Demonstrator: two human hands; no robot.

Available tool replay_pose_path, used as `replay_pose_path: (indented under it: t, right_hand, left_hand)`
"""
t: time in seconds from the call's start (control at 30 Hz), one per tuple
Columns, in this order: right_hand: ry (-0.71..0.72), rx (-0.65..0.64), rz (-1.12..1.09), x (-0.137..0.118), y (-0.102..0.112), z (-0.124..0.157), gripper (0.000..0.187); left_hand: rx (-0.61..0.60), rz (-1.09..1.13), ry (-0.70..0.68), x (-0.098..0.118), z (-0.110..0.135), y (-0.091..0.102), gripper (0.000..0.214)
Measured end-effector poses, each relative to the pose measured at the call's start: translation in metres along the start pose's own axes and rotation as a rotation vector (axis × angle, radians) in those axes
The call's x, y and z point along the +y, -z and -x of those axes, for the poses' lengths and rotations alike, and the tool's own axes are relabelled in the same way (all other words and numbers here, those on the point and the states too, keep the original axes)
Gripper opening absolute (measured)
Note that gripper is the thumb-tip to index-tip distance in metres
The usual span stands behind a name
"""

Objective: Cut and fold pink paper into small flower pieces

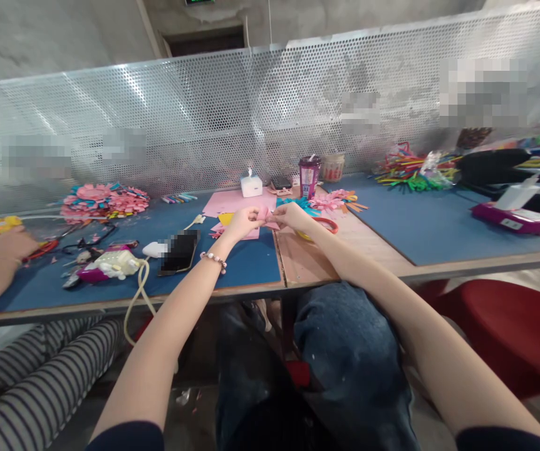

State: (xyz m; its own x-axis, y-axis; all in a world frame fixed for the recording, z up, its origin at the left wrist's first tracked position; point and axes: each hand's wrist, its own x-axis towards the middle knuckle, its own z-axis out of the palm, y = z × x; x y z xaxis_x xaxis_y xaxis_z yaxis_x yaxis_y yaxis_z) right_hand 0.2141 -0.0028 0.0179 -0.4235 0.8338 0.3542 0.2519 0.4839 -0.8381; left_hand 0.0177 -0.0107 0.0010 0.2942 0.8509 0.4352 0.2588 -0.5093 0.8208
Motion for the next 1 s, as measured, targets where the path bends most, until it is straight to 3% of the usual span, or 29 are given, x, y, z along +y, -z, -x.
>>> replay_pose_path:
  t: [0.43, 0.73, 1.0]
  right_hand:
    - [0.030, -0.036, -0.038, 0.019, -0.003, -0.009, 0.042]
    - [0.104, 0.009, 0.174, 0.019, 0.001, -0.011, 0.043]
    - [0.102, 0.010, 0.112, 0.025, 0.001, -0.016, 0.039]
  left_hand:
    - [-0.039, -0.045, 0.039, 0.005, 0.004, 0.000, 0.029]
    - [-0.028, -0.012, 0.079, 0.014, 0.006, -0.003, 0.032]
    - [-0.024, -0.028, 0.099, 0.006, 0.005, -0.002, 0.042]
